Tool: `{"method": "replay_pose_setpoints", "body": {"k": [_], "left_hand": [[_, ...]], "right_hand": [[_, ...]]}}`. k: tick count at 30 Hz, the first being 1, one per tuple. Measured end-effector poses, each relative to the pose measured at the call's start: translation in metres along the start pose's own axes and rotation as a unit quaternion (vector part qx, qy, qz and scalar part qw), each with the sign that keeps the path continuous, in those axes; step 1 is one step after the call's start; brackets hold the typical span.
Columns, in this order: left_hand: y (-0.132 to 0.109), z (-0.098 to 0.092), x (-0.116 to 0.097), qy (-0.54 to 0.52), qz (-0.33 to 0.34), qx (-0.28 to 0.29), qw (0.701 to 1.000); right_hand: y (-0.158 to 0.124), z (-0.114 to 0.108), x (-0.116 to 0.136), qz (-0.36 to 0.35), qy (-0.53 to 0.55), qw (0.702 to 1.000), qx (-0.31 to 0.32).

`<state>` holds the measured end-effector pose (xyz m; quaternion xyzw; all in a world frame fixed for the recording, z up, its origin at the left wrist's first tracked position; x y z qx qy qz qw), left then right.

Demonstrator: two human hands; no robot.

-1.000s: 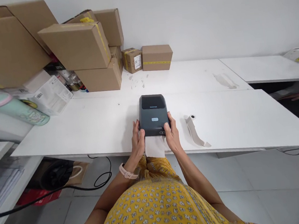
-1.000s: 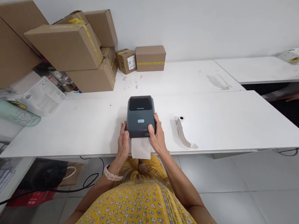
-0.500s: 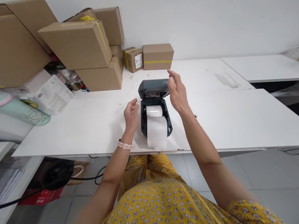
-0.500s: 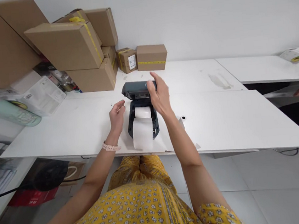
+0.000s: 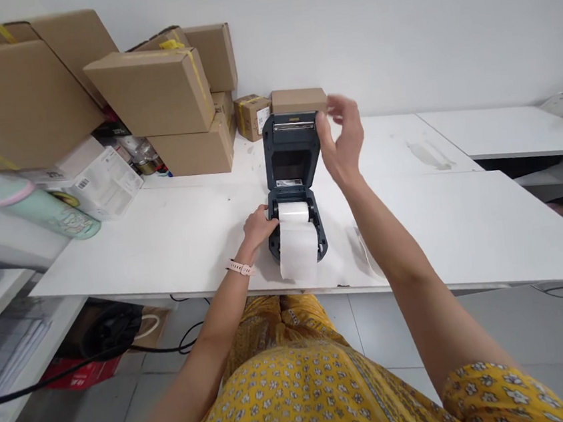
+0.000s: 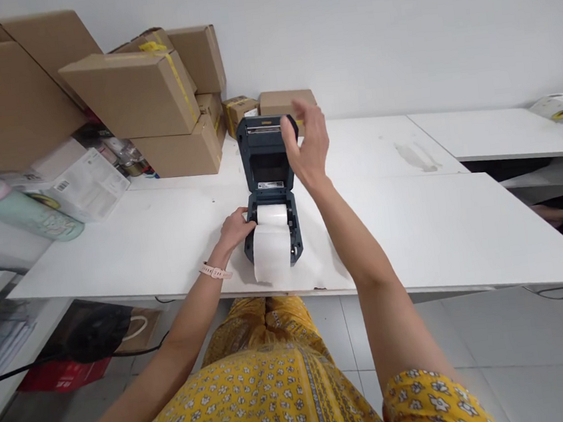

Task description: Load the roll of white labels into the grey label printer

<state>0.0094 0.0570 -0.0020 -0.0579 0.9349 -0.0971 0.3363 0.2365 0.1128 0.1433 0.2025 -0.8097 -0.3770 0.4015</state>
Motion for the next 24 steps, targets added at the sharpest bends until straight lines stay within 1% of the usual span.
{"method": "replay_pose_setpoints", "body": {"k": [1, 2, 3, 5, 6, 8, 10, 13, 15, 16, 18, 20, 22, 24], "left_hand": [[0.001, -0.001, -0.002, 0.023, 0.002, 0.009, 1.0], [0.002, -0.001, -0.004, 0.045, 0.005, 0.017, 0.999], [0.003, -0.001, -0.006, 0.065, 0.009, 0.025, 0.998], [0.005, 0.001, -0.008, 0.098, 0.016, 0.045, 0.994], [0.005, 0.001, -0.008, 0.109, 0.019, 0.053, 0.992], [0.006, 0.002, -0.008, 0.122, 0.028, 0.063, 0.99], [0.007, 0.001, -0.01, 0.125, 0.042, 0.071, 0.989], [0.006, 0.002, -0.011, 0.131, 0.054, 0.084, 0.986], [0.006, 0.002, -0.011, 0.138, 0.049, 0.086, 0.986], [0.006, 0.002, -0.01, 0.138, 0.047, 0.084, 0.986], [0.007, 0.003, -0.009, 0.134, 0.045, 0.08, 0.987], [0.008, 0.004, -0.007, 0.125, 0.045, 0.075, 0.988], [0.009, 0.005, -0.005, 0.12, 0.045, 0.071, 0.989], [0.009, 0.005, -0.004, 0.116, 0.047, 0.07, 0.99]], "right_hand": [[-0.015, 0.0, 0.009, -0.013, 0.0, 0.999, 0.033], [-0.031, 0.005, 0.014, -0.018, 0.002, 0.995, 0.094], [-0.047, 0.013, 0.015, -0.014, 0.005, 0.985, 0.17], [-0.075, 0.034, 0.007, 0.017, 0.009, 0.947, 0.32], [-0.085, 0.045, -0.001, 0.039, 0.007, 0.924, 0.38], [-0.094, 0.067, -0.019, 0.074, 0.001, 0.883, 0.464], [-0.095, 0.088, -0.029, 0.082, -0.004, 0.845, 0.529], [-0.094, 0.112, -0.029, 0.068, -0.023, 0.783, 0.618], [-0.094, 0.115, -0.024, 0.069, -0.034, 0.755, 0.651], [-0.094, 0.113, -0.021, 0.076, -0.026, 0.753, 0.653], [-0.093, 0.1, -0.013, 0.089, 0.028, 0.762, 0.641], [-0.09, 0.075, -0.003, 0.08, 0.127, 0.78, 0.607], [-0.085, 0.04, 0.005, 0.063, 0.22, 0.799, 0.556], [-0.084, 0.004, 0.004, 0.07, 0.264, 0.813, 0.513]]}}
Point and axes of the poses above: each hand's wrist, its own y-axis towards the middle knuckle, its own z-axis out of the palm, x = y × z, the point moved 6 cm from there along y, towards the middle knuckle, and after that the axes turned 6 degrees about -z, right-handed, at the moved point
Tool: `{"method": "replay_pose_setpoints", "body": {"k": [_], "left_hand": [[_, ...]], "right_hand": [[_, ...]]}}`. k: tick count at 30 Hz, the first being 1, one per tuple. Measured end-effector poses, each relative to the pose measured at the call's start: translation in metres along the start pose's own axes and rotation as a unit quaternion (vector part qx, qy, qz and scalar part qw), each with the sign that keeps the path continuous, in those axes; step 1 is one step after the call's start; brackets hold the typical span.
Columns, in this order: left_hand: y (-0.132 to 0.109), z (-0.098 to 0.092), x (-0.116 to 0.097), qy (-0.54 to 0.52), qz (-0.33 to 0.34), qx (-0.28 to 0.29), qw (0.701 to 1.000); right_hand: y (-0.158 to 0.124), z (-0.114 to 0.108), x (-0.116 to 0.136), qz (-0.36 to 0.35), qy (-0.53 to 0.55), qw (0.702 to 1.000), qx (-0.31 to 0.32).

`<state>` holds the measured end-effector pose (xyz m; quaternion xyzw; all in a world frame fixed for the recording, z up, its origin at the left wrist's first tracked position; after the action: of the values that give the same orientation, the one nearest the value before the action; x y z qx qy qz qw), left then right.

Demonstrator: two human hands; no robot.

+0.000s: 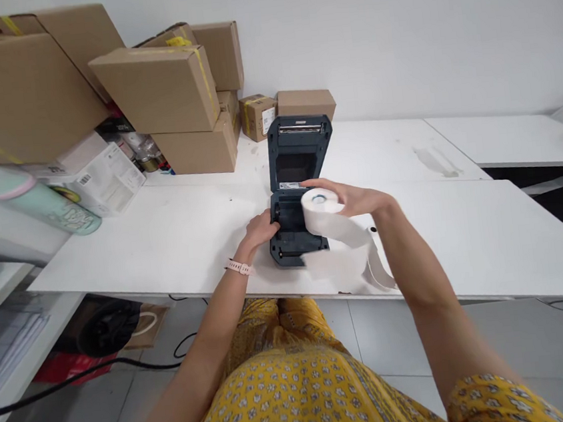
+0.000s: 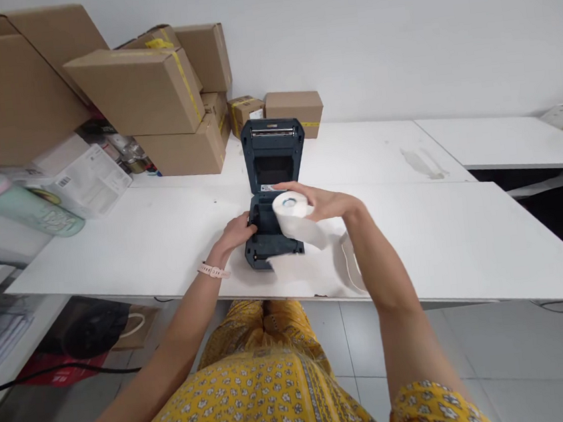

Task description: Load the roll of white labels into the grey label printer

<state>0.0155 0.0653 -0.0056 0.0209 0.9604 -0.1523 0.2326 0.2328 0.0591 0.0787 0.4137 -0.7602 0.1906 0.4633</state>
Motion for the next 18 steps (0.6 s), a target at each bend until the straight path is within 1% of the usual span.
{"method": "replay_pose_setpoints", "body": {"k": [2, 5, 8, 10, 12, 15, 16, 18], "left_hand": [[-0.001, 0.0, -0.001, -0.001, 0.004, -0.001, 1.0], [-0.002, 0.0, -0.002, 0.003, 0.005, -0.003, 1.0], [-0.002, -0.001, -0.002, 0.005, 0.005, -0.009, 1.0], [-0.002, -0.001, -0.002, 0.003, 0.004, -0.013, 1.0], [-0.002, 0.0, -0.001, 0.001, 0.002, -0.014, 1.0], [-0.001, 0.002, 0.001, -0.001, 0.001, -0.018, 1.0], [0.0, 0.002, 0.001, -0.003, 0.001, -0.02, 1.0], [0.0, 0.002, 0.001, -0.005, 0.001, -0.022, 1.0]], "right_hand": [[-0.029, -0.013, -0.001, 0.019, 0.013, 0.999, -0.037], [-0.057, -0.026, -0.024, 0.059, -0.021, 0.994, -0.086], [-0.067, -0.031, -0.06, 0.09, -0.05, 0.987, -0.125], [-0.067, -0.03, -0.086, 0.121, -0.047, 0.98, -0.152], [-0.067, -0.027, -0.105, 0.144, -0.045, 0.972, -0.178], [-0.077, -0.024, -0.117, 0.154, -0.015, 0.968, -0.199], [-0.087, -0.024, -0.117, 0.154, 0.009, 0.967, -0.205], [-0.116, -0.029, -0.116, 0.153, 0.058, 0.958, -0.236]]}}
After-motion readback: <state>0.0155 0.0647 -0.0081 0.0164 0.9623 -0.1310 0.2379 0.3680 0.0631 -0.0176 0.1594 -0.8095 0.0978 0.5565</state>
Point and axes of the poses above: each hand's wrist, its own y-axis towards the middle knuckle, its own z-axis out of the palm, x = y × z, the point moved 6 cm from there along y, towards the middle knuckle, and after that the axes turned 6 degrees about -z, right-handed, at the moved point
